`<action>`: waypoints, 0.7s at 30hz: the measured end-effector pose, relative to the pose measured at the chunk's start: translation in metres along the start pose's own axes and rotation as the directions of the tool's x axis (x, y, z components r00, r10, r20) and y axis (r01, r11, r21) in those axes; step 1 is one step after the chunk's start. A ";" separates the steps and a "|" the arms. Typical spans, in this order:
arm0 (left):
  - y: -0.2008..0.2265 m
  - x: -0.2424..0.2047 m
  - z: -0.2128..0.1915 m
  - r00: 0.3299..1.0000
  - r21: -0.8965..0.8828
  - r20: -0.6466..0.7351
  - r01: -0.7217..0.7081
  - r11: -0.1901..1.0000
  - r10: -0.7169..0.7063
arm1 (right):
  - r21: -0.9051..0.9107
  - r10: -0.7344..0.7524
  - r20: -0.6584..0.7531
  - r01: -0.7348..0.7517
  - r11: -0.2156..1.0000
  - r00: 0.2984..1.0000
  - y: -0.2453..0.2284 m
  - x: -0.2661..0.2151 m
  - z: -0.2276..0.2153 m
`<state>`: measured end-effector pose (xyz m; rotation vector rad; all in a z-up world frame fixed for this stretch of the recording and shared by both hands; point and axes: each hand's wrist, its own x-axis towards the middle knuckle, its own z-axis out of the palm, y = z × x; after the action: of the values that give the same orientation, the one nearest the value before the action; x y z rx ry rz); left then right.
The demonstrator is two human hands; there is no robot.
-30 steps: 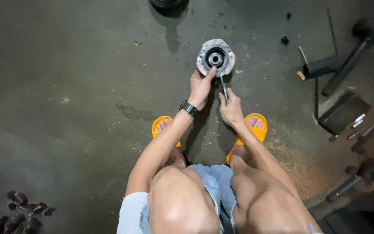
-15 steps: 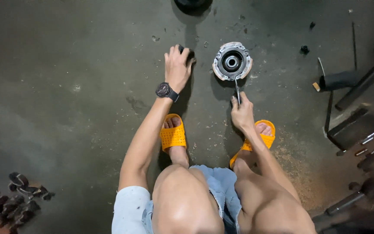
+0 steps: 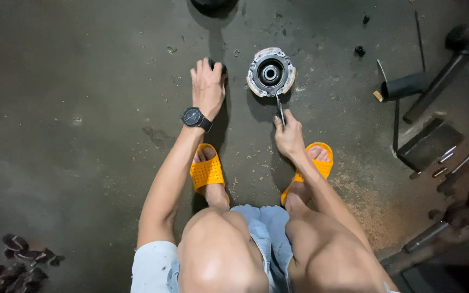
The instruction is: Cleaning and assembling a motorcycle clutch assembly using a cloth and a small tool.
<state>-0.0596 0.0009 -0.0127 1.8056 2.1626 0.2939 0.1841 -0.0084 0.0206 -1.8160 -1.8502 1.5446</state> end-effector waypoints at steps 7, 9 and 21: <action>0.003 -0.005 0.008 0.993 0.080 0.022 -0.121 0.989 0.120 | 0.016 -0.038 -0.006 0.038 0.999 0.999 -0.003 0.000 -0.003; 0.024 -0.003 -0.016 0.999 -0.183 -0.020 -0.041 0.982 0.038 | 0.023 -0.045 -0.011 0.045 0.999 0.999 -0.001 0.001 -0.001; 0.074 0.028 -0.020 0.948 -0.354 0.117 -0.240 0.904 0.297 | 0.030 -0.019 -0.006 0.019 0.999 1.000 0.002 0.002 -0.002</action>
<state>-0.0036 0.0428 0.0293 1.8495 1.6296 0.5192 0.1867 -0.0061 0.0191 -1.7832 -1.8264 1.5510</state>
